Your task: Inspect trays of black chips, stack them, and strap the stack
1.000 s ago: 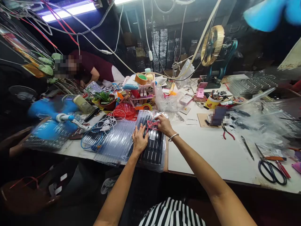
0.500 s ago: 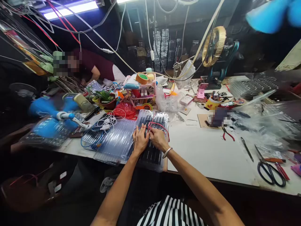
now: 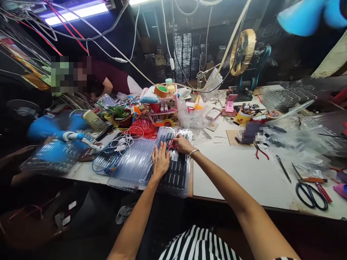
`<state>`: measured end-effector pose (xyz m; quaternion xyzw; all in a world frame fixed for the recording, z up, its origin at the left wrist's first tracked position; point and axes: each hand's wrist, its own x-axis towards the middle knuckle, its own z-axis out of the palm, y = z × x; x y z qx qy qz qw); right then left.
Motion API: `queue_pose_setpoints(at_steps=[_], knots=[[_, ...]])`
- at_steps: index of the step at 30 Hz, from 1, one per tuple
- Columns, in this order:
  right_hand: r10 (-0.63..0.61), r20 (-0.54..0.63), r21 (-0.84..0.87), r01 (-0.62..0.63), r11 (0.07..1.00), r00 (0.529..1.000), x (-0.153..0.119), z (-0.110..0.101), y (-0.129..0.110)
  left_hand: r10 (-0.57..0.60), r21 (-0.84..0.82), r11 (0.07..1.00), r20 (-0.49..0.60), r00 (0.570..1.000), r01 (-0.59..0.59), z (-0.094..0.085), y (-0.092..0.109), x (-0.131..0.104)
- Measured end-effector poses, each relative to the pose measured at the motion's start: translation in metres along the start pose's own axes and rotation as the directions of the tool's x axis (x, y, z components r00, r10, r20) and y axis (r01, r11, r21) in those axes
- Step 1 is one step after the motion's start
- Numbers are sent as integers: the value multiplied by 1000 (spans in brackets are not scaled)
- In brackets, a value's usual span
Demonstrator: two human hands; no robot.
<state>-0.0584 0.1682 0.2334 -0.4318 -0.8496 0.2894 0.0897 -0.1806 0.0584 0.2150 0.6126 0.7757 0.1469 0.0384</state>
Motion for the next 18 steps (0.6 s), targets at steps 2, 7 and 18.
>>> queue_pose_setpoints(at_steps=[2, 7, 18], knots=[[-1, 55, -26, 2, 1000, 998, 1, -3, -3, -1, -2, 1000, 3, 1000, 1, 0, 0, 0], [78, 118, -102, -66, 993, 990, -8, -25, -3, -6, -9, 1000, 9, 1000, 6, 0, 0, -1], [129, -180, -106, -150, 983, 975, -31, -72, -15, -1, -14, 1000, 7, 1000, 1, 2, -1, -1]])
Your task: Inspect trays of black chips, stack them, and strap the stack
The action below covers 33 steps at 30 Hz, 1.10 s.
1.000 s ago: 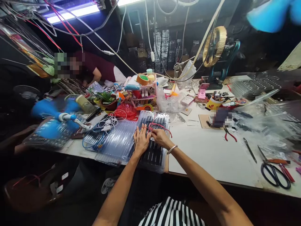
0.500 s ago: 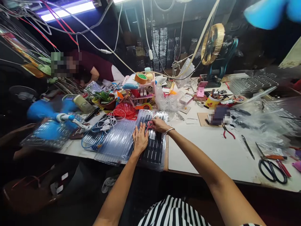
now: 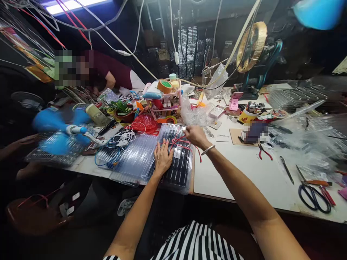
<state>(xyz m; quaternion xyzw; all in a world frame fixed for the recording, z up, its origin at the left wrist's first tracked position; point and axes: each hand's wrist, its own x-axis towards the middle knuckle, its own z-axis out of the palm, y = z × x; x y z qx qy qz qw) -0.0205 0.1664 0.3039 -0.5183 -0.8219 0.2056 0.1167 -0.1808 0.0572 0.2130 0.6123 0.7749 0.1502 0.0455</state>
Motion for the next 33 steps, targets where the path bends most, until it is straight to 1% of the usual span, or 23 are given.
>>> queue_pose_setpoints(at_steps=[2, 3, 4, 5, 6, 7, 9, 11, 12, 13, 15, 19, 22, 26, 30, 33], knots=[[-54, -89, 18, 56, 998, 995, 5, -22, 2, -3, 4, 1000, 1, 1000, 3, 0, 0, 0], [-91, -128, 24, 95, 995, 988, 8, -28, 2, -3, 6, 1000, 1, 1000, 3, 0, 0, 0], [-133, -154, 26, 138, 990, 979, 11, -30, 0, -1, 8, 1000, 1, 1000, 1, 0, 0, 0], [-176, -164, 21, 182, 983, 971, 13, -27, -3, 1, 9, 1000, 1, 1000, -1, 0, -1, 0], [-221, -152, 12, 225, 974, 963, 15, -20, -8, 3, 9, 1000, 0, 1000, -3, 0, -1, 0], [-268, -111, -2, 269, 963, 957, 17, -9, -13, 6, 8, 1000, 0, 1000, -6, 0, 0, 0], [-347, 8, -36, 347, 937, 938, 20, 18, -24, 8, 0, 1000, -6, 1000, -8, -1, 1, 0], [-396, 114, -76, 405, 911, 911, 25, 41, -29, 8, -14, 1000, -16, 1000, -8, -2, 2, 1], [-412, 147, -97, 427, 899, 899, 27, 48, -29, 9, -24, 1000, -22, 1000, -9, -2, 3, 2], [-427, 168, -116, 448, 887, 889, 29, 53, -28, 11, -31, 999, -27, 1000, -12, -2, 3, 3], [-456, 184, -153, 484, 862, 871, 27, 55, -26, 21, -32, 999, -36, 999, -23, 0, 3, 5], [-522, 134, -217, 539, 814, 842, 6, 50, -24, 43, 15, 999, -42, 998, -43, 4, 2, 7], [-527, 86, -241, 531, 813, 846, -9, 49, -24, 50, 35, 998, -45, 998, -48, 5, 3, 7], [-440, 69, -233, 444, 865, 895, -13, 49, -17, 55, 32, 998, -58, 997, -54, 3, 6, 8], [-352, 62, -155, 358, 921, 934, -10, 52, -14, 55, 81, 995, -32, 998, -52, -1, 12, 6], [-285, 51, -50, 287, 957, 957, -15, 57, -9, 49, 130, 990, 0, 999, -49, 0, 16, 5]])
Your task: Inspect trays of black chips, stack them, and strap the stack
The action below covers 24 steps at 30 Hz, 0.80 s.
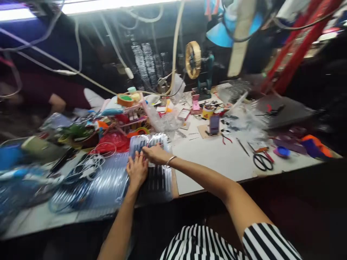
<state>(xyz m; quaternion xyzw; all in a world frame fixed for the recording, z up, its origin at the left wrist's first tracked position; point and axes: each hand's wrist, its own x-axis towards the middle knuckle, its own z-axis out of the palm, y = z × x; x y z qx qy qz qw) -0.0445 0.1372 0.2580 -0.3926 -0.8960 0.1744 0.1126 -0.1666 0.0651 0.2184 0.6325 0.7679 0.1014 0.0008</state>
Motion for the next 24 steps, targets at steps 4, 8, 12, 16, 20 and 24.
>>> queue_pose_setpoints(at_steps=[4, 8, 12, 16, 20, 24], knots=[[20, 10, 183, -22, 983, 1000, -14, 11, 16, -25, 46, 999, 29, 999, 23, 7, -1, 7], [36, -13, 307, -31, 951, 999, -27, 20, 30, -33, 48, 998, 51, 998, 30, 10, -7, 13], [166, -238, 397, -60, 916, 957, -22, 14, 28, -32, 21, 999, 45, 998, 31, 8, -8, 10], [206, -326, 494, -19, 869, 923, -3, 1, 13, -38, 2, 999, 37, 999, 38, 6, -7, 7], [168, -289, 519, 7, 855, 943, -5, -8, -7, -64, -4, 998, 23, 998, 64, 7, -7, 8], [113, -226, 469, 6, 883, 968, -37, -14, -11, -82, -16, 996, 16, 996, 82, 6, -7, 8]])
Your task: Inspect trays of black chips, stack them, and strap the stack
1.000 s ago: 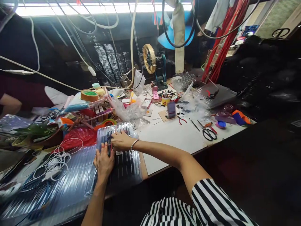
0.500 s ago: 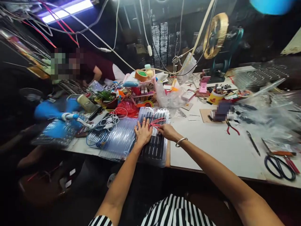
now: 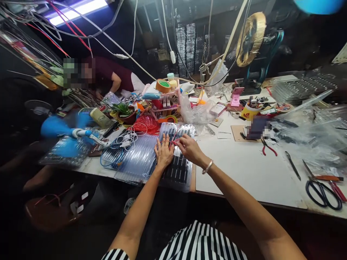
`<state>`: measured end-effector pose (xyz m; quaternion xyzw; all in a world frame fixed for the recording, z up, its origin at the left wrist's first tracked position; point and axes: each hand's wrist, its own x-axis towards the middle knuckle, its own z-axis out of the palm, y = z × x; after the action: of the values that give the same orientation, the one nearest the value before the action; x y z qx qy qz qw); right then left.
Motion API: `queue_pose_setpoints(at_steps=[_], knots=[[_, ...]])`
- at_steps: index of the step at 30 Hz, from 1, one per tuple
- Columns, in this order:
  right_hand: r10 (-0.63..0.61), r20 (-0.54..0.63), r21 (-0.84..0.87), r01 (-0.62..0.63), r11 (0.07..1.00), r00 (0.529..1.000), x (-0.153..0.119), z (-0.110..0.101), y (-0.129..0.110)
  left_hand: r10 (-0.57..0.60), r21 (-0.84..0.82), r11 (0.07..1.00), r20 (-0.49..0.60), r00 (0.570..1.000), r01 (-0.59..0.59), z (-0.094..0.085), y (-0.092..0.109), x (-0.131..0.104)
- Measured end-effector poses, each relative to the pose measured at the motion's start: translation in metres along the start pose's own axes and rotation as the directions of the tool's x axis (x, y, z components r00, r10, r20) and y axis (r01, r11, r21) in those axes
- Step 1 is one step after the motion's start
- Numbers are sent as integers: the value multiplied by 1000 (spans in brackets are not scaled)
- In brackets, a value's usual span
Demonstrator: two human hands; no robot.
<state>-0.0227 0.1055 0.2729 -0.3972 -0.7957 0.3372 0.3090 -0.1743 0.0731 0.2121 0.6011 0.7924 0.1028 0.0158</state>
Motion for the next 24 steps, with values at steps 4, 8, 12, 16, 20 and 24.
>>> queue_pose_setpoints(at_steps=[4, 8, 12, 16, 20, 24], knots=[[86, 54, -59, -83, 995, 995, -30, -8, 16, -8, -6, 1000, 4, 1000, 8, -1, 0, 0], [221, -131, -12, -225, 974, 966, -32, -15, 33, -9, -6, 1000, -2, 1000, 9, -1, 0, 1], [232, -196, 221, -187, 957, 953, -19, -25, 31, -2, -7, 1000, -8, 1000, 2, 0, -1, 1], [182, -116, 530, -94, 843, 976, -5, -20, 20, 5, -13, 1000, -13, 1000, -5, 0, -1, 1], [214, -130, 714, -59, 698, 968, 1, 3, 11, -8, -25, 1000, -13, 1000, 8, -1, 0, 0], [239, -65, 767, -104, 634, 969, -27, 34, -5, -90, -51, 995, -5, 996, 89, -1, -2, 3]])
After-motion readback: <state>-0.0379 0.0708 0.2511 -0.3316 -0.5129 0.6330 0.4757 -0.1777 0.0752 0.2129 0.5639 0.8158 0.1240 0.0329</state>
